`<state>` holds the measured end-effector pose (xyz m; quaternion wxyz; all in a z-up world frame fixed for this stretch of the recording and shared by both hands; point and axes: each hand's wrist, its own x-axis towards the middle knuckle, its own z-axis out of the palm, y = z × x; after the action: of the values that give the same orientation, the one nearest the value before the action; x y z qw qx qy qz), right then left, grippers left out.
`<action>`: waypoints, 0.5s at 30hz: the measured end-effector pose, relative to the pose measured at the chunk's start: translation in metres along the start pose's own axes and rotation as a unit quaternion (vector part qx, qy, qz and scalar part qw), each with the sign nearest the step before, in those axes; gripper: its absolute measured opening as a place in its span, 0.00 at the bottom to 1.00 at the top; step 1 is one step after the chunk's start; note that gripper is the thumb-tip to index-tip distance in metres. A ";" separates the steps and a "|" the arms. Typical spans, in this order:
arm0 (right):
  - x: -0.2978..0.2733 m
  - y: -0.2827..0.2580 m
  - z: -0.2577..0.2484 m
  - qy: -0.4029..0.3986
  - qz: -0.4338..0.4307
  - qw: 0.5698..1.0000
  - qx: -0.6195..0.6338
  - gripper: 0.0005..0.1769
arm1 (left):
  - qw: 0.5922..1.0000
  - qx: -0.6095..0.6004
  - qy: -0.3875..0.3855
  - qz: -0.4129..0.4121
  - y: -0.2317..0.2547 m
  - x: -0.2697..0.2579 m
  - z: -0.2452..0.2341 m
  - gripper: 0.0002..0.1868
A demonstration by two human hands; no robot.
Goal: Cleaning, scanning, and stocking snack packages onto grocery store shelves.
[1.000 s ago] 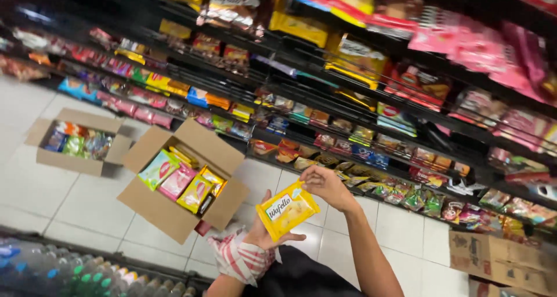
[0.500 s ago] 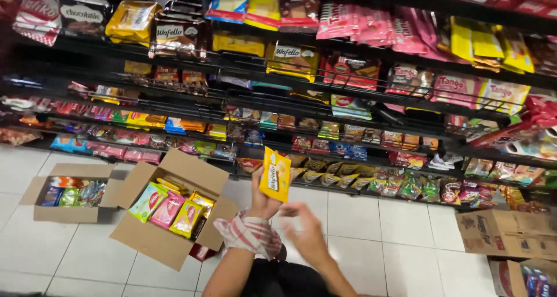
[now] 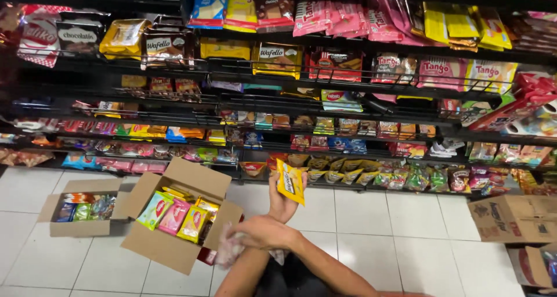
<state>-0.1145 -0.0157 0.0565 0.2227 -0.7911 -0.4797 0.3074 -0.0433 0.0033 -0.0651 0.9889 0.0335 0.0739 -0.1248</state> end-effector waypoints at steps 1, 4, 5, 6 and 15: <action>-0.002 0.011 0.009 0.078 -0.038 0.994 0.067 0.23 | 1.000 0.000 -0.014 -0.004 0.003 -0.002 -0.005 0.36; -0.051 -0.002 -0.022 0.314 -0.072 0.911 0.256 0.18 | 0.999 0.026 -0.042 -0.006 0.030 -0.006 -0.003 0.37; -0.069 0.003 -0.026 0.314 -0.073 0.911 0.256 0.18 | 0.999 0.026 -0.043 -0.006 0.039 -0.013 0.002 0.37; -0.088 0.010 -0.029 0.363 -0.025 0.813 0.454 0.20 | 0.998 0.049 -0.037 0.007 0.047 -0.019 0.008 0.38; -0.145 0.018 -0.062 0.597 0.013 0.764 0.245 0.28 | 0.991 0.114 -0.062 0.008 0.041 -0.069 0.108 0.37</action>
<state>-0.1106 -0.1567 0.1282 0.6464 -0.7393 -0.1481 -0.1169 -0.0841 0.0504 0.0538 0.9822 0.1392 -0.0026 -0.1262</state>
